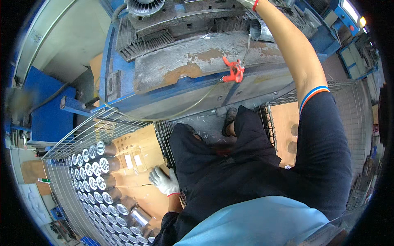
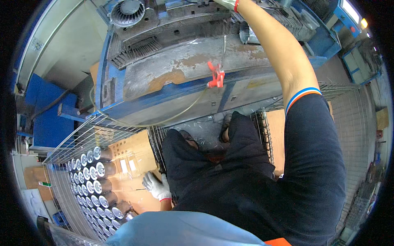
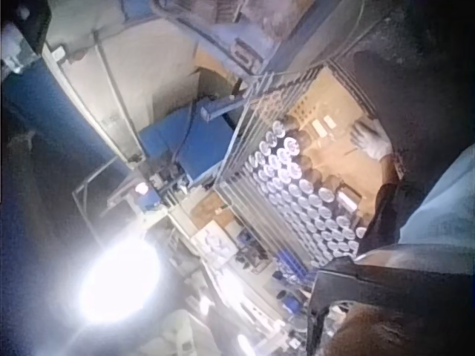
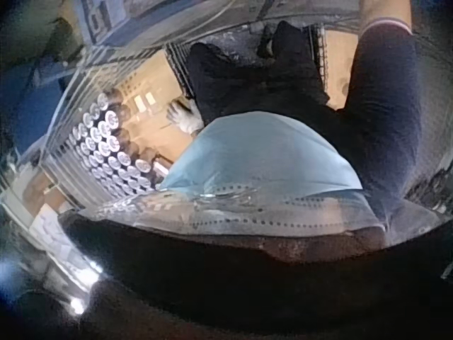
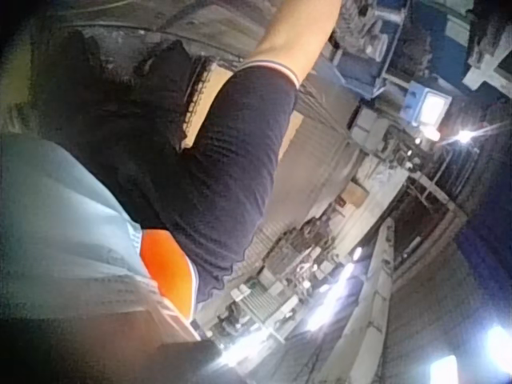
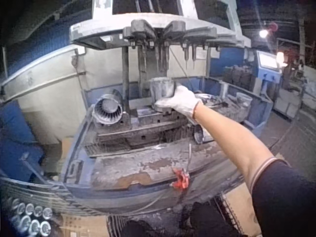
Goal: Cleaning and deburring cylindrical metal components using a scraper tool and a pneumatic air hose nozzle.
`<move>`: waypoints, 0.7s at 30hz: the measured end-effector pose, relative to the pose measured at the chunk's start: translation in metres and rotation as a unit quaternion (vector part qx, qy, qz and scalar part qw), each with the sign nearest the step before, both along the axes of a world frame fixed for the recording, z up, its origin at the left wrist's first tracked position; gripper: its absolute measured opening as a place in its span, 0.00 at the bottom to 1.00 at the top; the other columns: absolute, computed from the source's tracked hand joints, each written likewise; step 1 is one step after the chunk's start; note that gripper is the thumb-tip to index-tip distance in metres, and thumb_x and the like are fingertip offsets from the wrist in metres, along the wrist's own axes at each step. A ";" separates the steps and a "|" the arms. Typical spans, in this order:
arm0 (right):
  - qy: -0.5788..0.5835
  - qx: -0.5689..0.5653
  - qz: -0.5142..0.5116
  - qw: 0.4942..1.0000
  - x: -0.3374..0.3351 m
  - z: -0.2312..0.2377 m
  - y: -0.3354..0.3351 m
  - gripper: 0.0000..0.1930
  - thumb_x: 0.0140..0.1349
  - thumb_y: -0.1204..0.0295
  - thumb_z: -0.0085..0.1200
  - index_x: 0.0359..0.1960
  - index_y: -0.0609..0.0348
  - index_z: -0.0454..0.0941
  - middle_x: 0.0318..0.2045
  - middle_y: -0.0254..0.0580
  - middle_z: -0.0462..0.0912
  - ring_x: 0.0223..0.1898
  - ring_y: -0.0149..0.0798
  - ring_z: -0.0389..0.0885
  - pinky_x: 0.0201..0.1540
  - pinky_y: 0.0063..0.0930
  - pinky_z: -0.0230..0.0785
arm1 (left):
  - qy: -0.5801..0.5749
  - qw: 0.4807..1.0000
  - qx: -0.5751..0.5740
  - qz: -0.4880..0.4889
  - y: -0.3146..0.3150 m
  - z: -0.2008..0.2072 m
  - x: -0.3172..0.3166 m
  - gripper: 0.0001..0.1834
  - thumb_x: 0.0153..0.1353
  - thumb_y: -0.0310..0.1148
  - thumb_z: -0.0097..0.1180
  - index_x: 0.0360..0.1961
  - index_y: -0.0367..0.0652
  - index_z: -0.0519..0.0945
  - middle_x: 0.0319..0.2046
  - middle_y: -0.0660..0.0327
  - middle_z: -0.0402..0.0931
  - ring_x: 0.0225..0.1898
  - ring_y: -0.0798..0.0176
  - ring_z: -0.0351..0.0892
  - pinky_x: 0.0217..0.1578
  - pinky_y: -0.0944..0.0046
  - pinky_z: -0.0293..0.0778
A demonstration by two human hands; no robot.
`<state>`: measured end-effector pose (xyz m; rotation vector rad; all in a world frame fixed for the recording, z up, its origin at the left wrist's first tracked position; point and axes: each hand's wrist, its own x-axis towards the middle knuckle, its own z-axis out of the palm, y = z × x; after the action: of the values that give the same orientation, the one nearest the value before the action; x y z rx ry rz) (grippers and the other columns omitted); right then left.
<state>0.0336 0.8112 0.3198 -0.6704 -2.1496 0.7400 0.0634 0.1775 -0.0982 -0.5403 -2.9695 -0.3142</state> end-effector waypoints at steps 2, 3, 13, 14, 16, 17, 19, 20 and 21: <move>-0.013 0.009 -0.033 0.999 0.006 0.007 -0.004 0.37 0.45 0.54 0.82 0.55 0.63 0.84 0.47 0.46 0.90 0.49 0.39 0.87 0.57 0.34 0.78 | 0.003 1.000 0.006 -0.011 -0.001 -0.002 -0.002 0.44 0.56 0.46 0.71 0.70 0.39 0.69 0.68 0.42 0.66 0.74 0.33 0.58 0.76 0.33 0.51; -0.037 -0.021 0.050 0.998 0.012 0.013 -0.001 0.43 0.44 0.51 0.82 0.59 0.65 0.81 0.51 0.49 0.88 0.51 0.42 0.87 0.60 0.35 0.77 | 0.004 1.000 0.012 -0.024 -0.002 -0.002 -0.004 0.44 0.57 0.47 0.71 0.70 0.39 0.69 0.68 0.43 0.66 0.74 0.33 0.57 0.76 0.33 0.52; -0.017 0.147 -0.157 0.976 0.148 -0.035 -0.018 0.50 0.54 0.47 0.72 0.74 0.65 0.66 0.66 0.61 0.78 0.67 0.55 0.78 0.70 0.39 0.70 | 0.022 0.999 0.010 -0.032 -0.007 -0.009 -0.003 0.42 0.61 0.50 0.67 0.70 0.37 0.70 0.68 0.45 0.68 0.74 0.38 0.60 0.78 0.37 0.48; -0.026 0.182 -0.175 0.967 0.173 -0.052 -0.005 0.45 0.59 0.46 0.68 0.73 0.59 0.69 0.66 0.56 0.79 0.67 0.53 0.78 0.70 0.39 0.69 | 0.024 0.999 0.011 -0.036 -0.007 -0.008 -0.004 0.42 0.61 0.51 0.67 0.70 0.37 0.70 0.68 0.45 0.68 0.74 0.37 0.60 0.78 0.37 0.48; -0.039 0.192 -0.211 0.958 0.221 -0.082 0.017 0.39 0.65 0.46 0.65 0.72 0.54 0.72 0.65 0.51 0.81 0.66 0.49 0.80 0.70 0.38 0.68 | 0.025 0.999 0.014 -0.036 -0.008 -0.008 -0.003 0.42 0.61 0.51 0.67 0.70 0.37 0.70 0.68 0.45 0.68 0.74 0.37 0.60 0.78 0.37 0.48; -0.044 0.165 -0.229 0.958 0.243 -0.092 0.025 0.38 0.65 0.48 0.66 0.72 0.55 0.73 0.64 0.51 0.82 0.65 0.48 0.81 0.69 0.36 0.69 | 0.018 0.999 0.011 -0.031 -0.009 -0.006 -0.002 0.42 0.61 0.51 0.66 0.70 0.37 0.70 0.69 0.44 0.68 0.74 0.37 0.60 0.78 0.37 0.48; 0.018 0.090 -0.219 0.971 0.286 -0.117 0.047 0.35 0.66 0.51 0.67 0.69 0.58 0.76 0.60 0.48 0.85 0.62 0.43 0.83 0.67 0.33 0.70 | 0.010 1.000 0.011 -0.025 -0.006 -0.004 -0.001 0.42 0.62 0.52 0.66 0.70 0.37 0.70 0.69 0.44 0.68 0.74 0.37 0.59 0.78 0.37 0.48; -0.007 0.090 -0.237 0.967 0.305 -0.122 0.054 0.32 0.67 0.53 0.67 0.67 0.60 0.77 0.58 0.47 0.87 0.60 0.40 0.84 0.65 0.31 0.71 | 0.005 1.000 0.011 -0.025 -0.006 -0.003 -0.001 0.42 0.62 0.52 0.66 0.70 0.37 0.70 0.69 0.44 0.68 0.75 0.37 0.59 0.78 0.37 0.47; -0.030 0.090 -0.254 0.962 0.318 -0.125 0.055 0.30 0.68 0.55 0.67 0.65 0.61 0.79 0.56 0.46 0.88 0.58 0.37 0.84 0.64 0.29 0.71 | 0.002 1.000 0.009 -0.026 -0.006 -0.001 -0.001 0.42 0.62 0.51 0.66 0.70 0.37 0.70 0.69 0.43 0.68 0.75 0.38 0.59 0.78 0.37 0.47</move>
<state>0.3518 0.8657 0.1946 -1.0986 -1.9416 0.2476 0.0624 0.1715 -0.0992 -0.6148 -2.9495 -0.3451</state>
